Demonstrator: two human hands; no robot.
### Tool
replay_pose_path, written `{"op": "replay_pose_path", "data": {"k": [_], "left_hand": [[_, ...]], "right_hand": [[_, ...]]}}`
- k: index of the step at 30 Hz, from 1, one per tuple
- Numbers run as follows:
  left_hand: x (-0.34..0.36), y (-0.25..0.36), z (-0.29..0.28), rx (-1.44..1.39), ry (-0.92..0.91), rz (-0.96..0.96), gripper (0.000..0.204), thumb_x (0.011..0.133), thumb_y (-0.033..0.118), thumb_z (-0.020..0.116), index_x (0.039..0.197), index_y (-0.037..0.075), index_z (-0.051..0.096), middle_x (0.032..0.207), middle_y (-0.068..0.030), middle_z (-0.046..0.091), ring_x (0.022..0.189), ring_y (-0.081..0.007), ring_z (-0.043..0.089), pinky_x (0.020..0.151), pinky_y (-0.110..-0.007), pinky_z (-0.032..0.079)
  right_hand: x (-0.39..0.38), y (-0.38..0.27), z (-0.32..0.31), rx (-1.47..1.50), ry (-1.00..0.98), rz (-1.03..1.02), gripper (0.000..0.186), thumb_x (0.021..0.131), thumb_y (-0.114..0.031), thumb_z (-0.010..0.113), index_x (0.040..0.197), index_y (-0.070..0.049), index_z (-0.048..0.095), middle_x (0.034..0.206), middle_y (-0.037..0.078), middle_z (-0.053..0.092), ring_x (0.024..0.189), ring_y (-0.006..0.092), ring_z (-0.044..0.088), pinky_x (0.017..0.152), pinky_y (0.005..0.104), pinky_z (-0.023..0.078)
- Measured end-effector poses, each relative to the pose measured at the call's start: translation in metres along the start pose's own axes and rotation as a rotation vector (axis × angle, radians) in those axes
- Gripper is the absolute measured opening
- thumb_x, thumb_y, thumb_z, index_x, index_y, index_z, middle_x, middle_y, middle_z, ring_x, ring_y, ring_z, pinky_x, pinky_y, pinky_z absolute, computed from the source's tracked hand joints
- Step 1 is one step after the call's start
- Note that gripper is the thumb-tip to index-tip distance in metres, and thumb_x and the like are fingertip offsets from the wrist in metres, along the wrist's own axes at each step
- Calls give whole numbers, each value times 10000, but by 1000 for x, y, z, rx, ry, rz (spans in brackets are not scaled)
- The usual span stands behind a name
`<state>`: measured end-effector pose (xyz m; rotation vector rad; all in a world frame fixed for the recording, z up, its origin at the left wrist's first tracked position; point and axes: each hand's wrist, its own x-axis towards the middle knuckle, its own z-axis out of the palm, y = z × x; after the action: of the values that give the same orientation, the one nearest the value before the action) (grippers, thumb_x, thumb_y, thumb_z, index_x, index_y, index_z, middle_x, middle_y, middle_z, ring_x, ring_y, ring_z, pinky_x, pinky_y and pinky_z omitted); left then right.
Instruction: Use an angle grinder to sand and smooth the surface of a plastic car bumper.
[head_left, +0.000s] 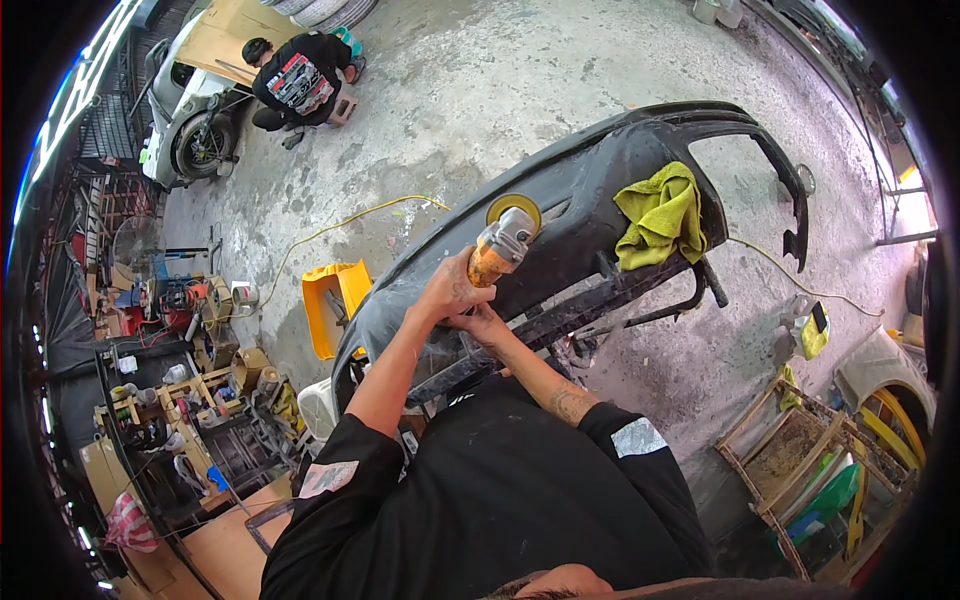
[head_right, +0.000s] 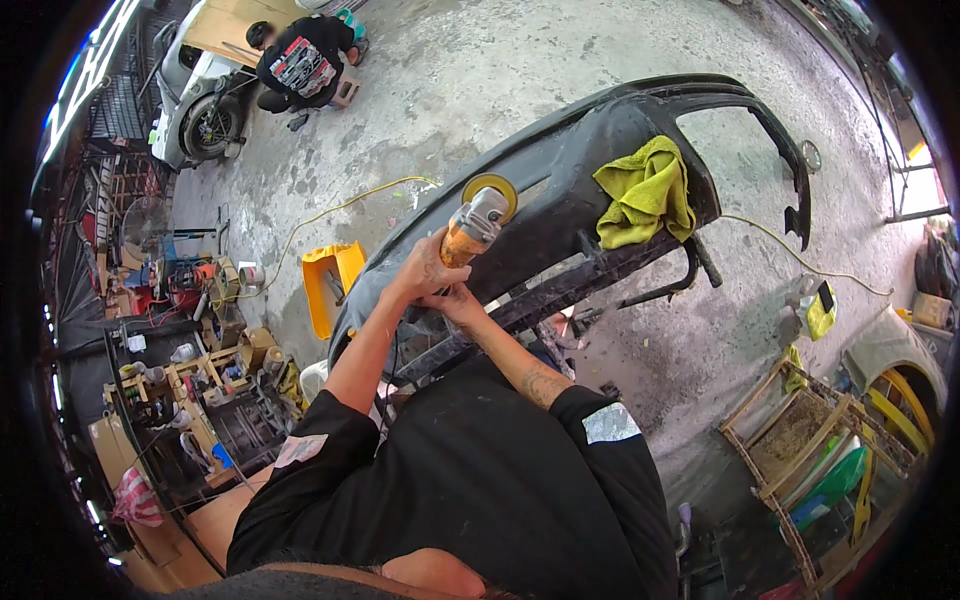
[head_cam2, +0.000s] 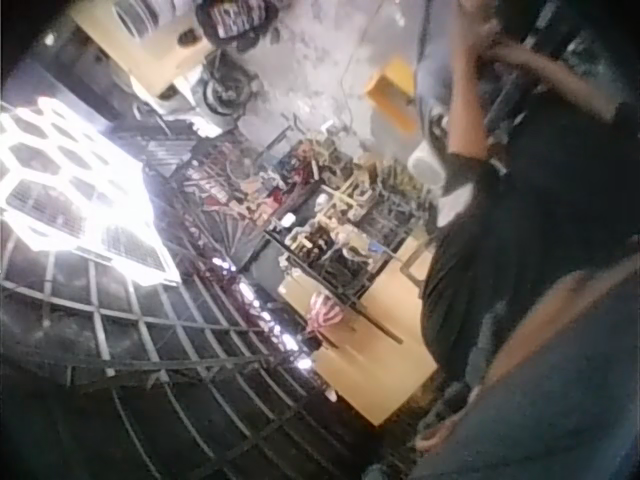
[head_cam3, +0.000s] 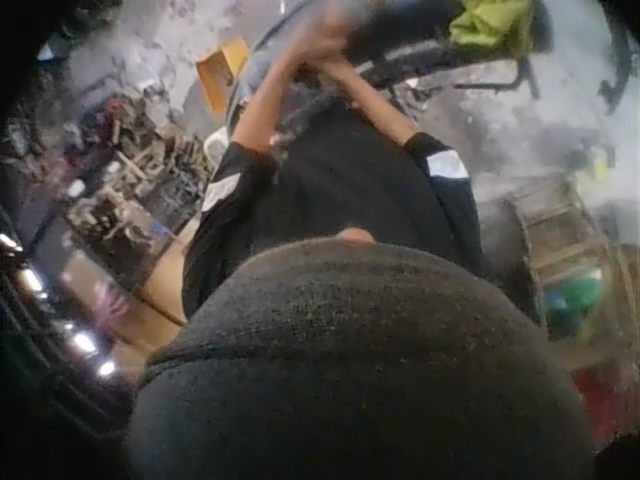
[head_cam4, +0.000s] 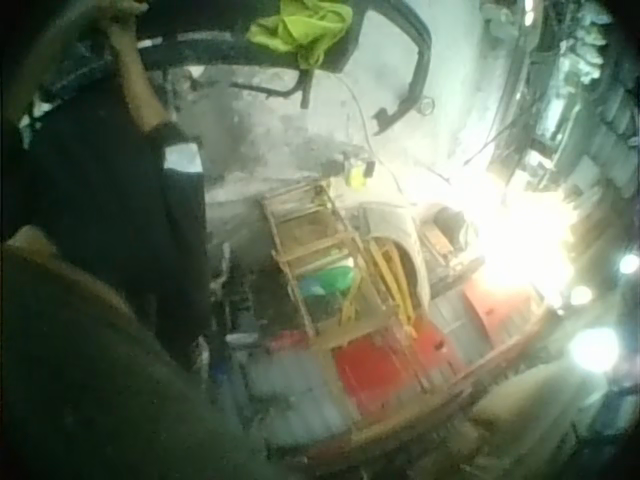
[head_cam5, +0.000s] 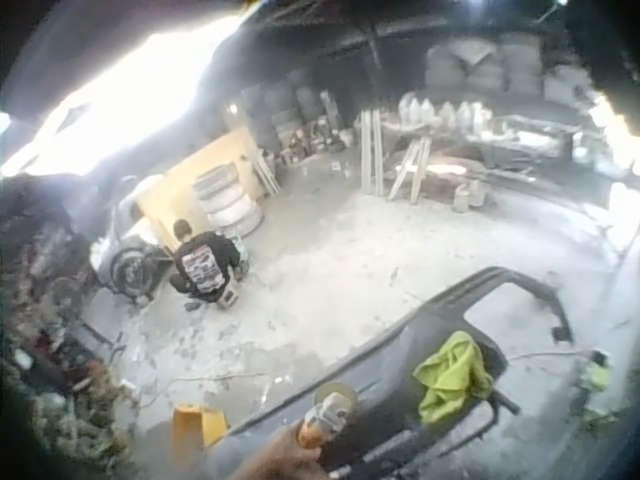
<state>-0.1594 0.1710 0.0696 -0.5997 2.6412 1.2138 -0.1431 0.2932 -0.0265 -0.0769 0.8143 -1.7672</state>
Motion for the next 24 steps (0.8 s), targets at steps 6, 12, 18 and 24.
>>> {"op": "replay_pose_path", "data": {"k": [6,12,18,24], "left_hand": [[-2,6,-1,-45,0,1,569,668,273,778,1118,-27,603,879,-217,688,828,-377,677,801,-426,532],[-3,3,0,-71,-1,6,584,669,277,774,1138,-24,601,893,-227,689,835,-382,674,802,-435,527],[-16,-5,-4,-9,17,-18,608,679,287,775,1172,-23,602,922,-229,697,860,-382,684,809,-432,529],[-61,-7,-20,-211,251,-7,567,714,228,794,1198,0,606,971,-187,723,887,-325,706,839,-403,537]], "right_hand": [[-2,-2,1,-52,18,-10,726,804,-45,831,1429,-33,460,1349,72,573,1251,216,564,1056,381,486],[-5,-6,5,-41,17,-27,729,802,-51,835,1428,-34,461,1340,77,574,1244,218,569,1049,377,491],[-3,-1,7,-148,-20,24,743,790,-47,840,1429,-35,462,1343,80,572,1244,216,567,1041,374,489],[11,38,16,-270,-244,-127,801,841,-147,826,1494,-38,374,1460,104,480,1299,224,537,1052,413,511]]}}
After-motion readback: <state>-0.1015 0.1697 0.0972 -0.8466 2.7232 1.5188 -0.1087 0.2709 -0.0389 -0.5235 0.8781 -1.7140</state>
